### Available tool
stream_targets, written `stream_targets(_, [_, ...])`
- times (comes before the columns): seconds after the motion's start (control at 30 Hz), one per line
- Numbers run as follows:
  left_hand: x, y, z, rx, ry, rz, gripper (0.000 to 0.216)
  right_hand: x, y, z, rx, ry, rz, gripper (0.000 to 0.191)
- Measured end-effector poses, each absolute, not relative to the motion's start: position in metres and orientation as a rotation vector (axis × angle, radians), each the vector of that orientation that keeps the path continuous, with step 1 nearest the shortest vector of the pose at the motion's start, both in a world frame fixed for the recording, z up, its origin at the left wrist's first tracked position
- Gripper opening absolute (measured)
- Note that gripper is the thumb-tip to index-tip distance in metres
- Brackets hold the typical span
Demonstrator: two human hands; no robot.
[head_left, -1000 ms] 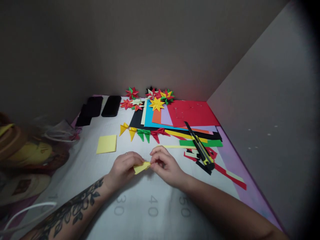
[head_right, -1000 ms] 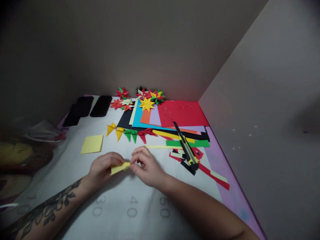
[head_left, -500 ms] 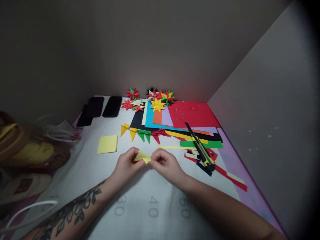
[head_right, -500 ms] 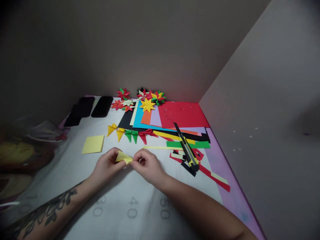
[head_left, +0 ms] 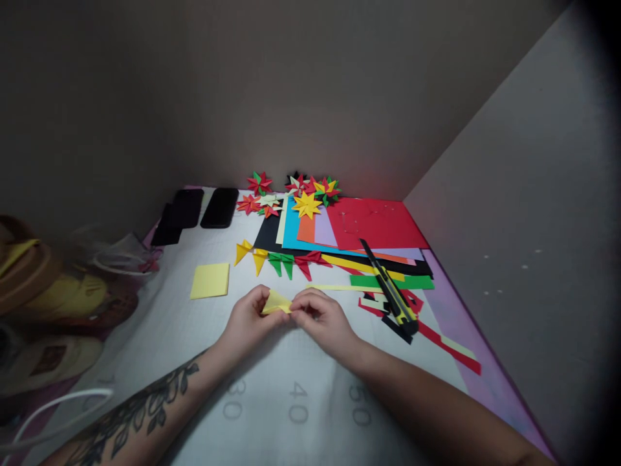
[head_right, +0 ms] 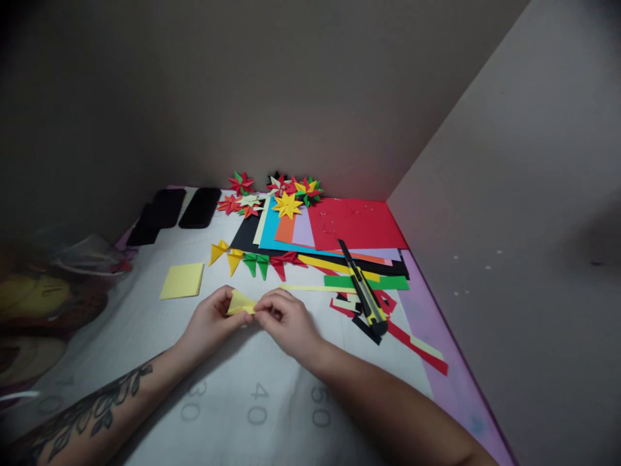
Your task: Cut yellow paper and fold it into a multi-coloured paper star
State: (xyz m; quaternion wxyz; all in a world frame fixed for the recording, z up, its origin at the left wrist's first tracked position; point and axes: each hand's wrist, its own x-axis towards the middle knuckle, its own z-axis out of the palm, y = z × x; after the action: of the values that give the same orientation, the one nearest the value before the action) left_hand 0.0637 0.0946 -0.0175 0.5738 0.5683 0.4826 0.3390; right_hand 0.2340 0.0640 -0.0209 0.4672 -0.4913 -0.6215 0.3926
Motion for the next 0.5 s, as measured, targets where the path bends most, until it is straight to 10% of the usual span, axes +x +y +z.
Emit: stream_targets(0.5, [0.0632,0.0916,-0.0114,1.509,1.092,0.688,0.018,0.2267,0.0627,-0.0243,-1.336,-1.32,1.048,0.009])
